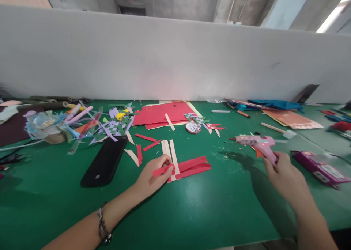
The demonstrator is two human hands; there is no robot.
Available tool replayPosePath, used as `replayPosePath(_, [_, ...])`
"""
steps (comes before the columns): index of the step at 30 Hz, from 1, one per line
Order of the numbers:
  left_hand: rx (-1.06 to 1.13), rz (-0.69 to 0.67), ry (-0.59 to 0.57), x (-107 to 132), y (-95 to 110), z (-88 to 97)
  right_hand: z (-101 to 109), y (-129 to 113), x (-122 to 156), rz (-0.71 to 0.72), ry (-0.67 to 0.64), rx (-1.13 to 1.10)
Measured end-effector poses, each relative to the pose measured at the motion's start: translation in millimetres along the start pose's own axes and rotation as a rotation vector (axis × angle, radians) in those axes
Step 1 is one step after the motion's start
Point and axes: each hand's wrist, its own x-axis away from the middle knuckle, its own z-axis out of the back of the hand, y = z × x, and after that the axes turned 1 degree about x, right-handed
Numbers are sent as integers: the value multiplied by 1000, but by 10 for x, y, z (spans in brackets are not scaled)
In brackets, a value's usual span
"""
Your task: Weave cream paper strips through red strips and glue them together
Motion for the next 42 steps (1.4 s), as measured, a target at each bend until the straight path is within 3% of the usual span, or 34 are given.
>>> replayPosePath(2, [8, 5, -4, 1, -3, 5, 93, -223, 31, -41, -47, -90])
replayPosePath(4, [20, 17, 8, -1, -11, 14, 122, -443, 71, 60, -147, -158])
replayPosePath(9, [57, -3, -3, 2, -10, 42, -70, -746, 196, 273, -121, -147])
replayPosePath(16, [19, 18, -4, -6, 0, 33, -266, -832, 321, 412, -94, -66])
replayPosePath(42, [-6, 61, 21, -33, -14, 12, -274, -904, 378, 524, -85, 22])
